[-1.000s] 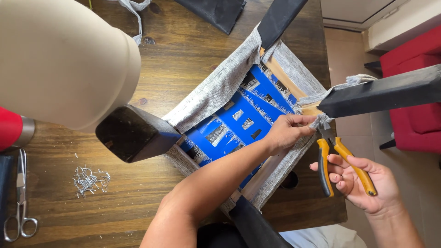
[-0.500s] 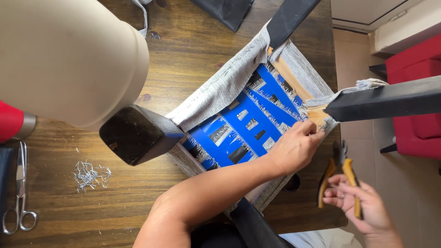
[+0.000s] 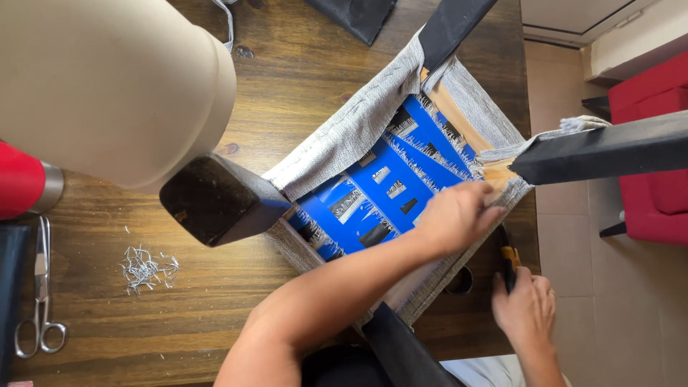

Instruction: Removing staples and fabric from a stool frame using pliers and a screwdriver

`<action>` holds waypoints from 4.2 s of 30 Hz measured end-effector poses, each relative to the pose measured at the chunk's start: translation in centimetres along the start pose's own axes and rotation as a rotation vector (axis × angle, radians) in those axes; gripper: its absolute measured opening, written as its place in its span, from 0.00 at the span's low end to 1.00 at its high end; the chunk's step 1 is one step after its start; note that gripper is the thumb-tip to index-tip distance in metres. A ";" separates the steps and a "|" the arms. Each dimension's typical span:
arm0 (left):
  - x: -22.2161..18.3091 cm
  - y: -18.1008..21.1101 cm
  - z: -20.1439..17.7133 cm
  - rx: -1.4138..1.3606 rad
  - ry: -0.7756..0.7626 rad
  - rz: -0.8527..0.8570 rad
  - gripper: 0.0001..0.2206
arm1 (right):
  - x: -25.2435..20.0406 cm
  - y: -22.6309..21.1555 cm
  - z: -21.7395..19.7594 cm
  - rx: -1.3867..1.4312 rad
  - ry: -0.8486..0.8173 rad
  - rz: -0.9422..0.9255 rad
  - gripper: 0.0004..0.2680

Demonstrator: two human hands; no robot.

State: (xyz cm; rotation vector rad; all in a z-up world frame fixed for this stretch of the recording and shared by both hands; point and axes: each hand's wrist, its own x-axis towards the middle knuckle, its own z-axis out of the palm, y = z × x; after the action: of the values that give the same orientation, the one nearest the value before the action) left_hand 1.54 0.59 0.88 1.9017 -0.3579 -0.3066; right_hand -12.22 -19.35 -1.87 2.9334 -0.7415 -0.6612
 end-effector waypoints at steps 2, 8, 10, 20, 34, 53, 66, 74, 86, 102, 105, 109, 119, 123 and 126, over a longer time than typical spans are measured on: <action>1.0 -0.8 0.3 -0.093 -0.013 -0.092 0.12 | 0.2 0.3 1.9 0.016 0.074 -0.011 0.20; 2.6 -2.1 1.8 -0.445 -0.050 -0.248 0.09 | 0.4 -0.1 3.0 0.041 0.212 -0.059 0.17; 3.0 -3.1 2.6 -0.540 -0.066 -0.264 0.10 | 0.2 -0.5 2.7 0.037 0.200 -0.048 0.17; 3.9 -4.4 3.1 -0.555 -0.176 -0.284 0.10 | -1.0 -2.1 1.6 0.081 0.167 -0.068 0.17; -1.3 0.9 -0.4 0.261 -0.268 -0.012 0.45 | -1.1 -4.4 4.4 0.180 0.070 -0.402 0.40; -3.7 3.2 0.5 0.110 -0.270 -0.109 0.39 | 0.1 12.6 -12.9 0.767 0.025 -0.406 0.12; -3.5 4.0 0.9 0.167 -0.270 -0.144 0.38 | 8.5 9.0 -17.3 0.564 0.042 -0.707 0.07; -3.4 4.4 1.1 0.156 -0.228 -0.124 0.39 | 12.5 9.0 -18.3 0.430 0.044 -0.850 0.07; -2.6 1.2 3.1 0.164 -0.239 -0.156 0.43 | 17.1 8.2 -18.9 -0.168 0.382 -1.529 0.04; -2.2 0.8 3.9 0.233 -0.258 -0.151 0.43 | 18.7 11.6 -12.4 0.720 -0.077 -1.124 0.05; -2.5 0.8 4.0 0.217 -0.232 -0.129 0.42 | 17.4 12.0 -9.4 0.846 -0.050 -1.041 0.05; -2.4 0.7 3.8 0.224 -0.227 -0.133 0.42 | 17.7 12.6 -4.0 0.854 -0.009 -1.057 0.05; -2.8 3.8 1.8 0.143 -0.222 -0.074 0.47 | 14.4 10.8 -3.3 0.897 0.242 -1.083 0.05; -3.0 4.2 1.4 0.128 -0.199 -0.028 0.50 | 14.2 11.8 -7.4 0.756 0.207 -1.116 0.05; -2.8 3.8 1.8 0.158 -0.203 -0.064 0.46 | 13.6 12.5 -10.9 0.646 0.171 -1.061 0.06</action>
State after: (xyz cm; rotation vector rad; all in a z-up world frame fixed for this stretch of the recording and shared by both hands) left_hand -2.08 -1.14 3.98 2.0449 -0.4690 -0.5305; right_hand -2.44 -37.32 4.46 3.7625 0.8837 -0.1484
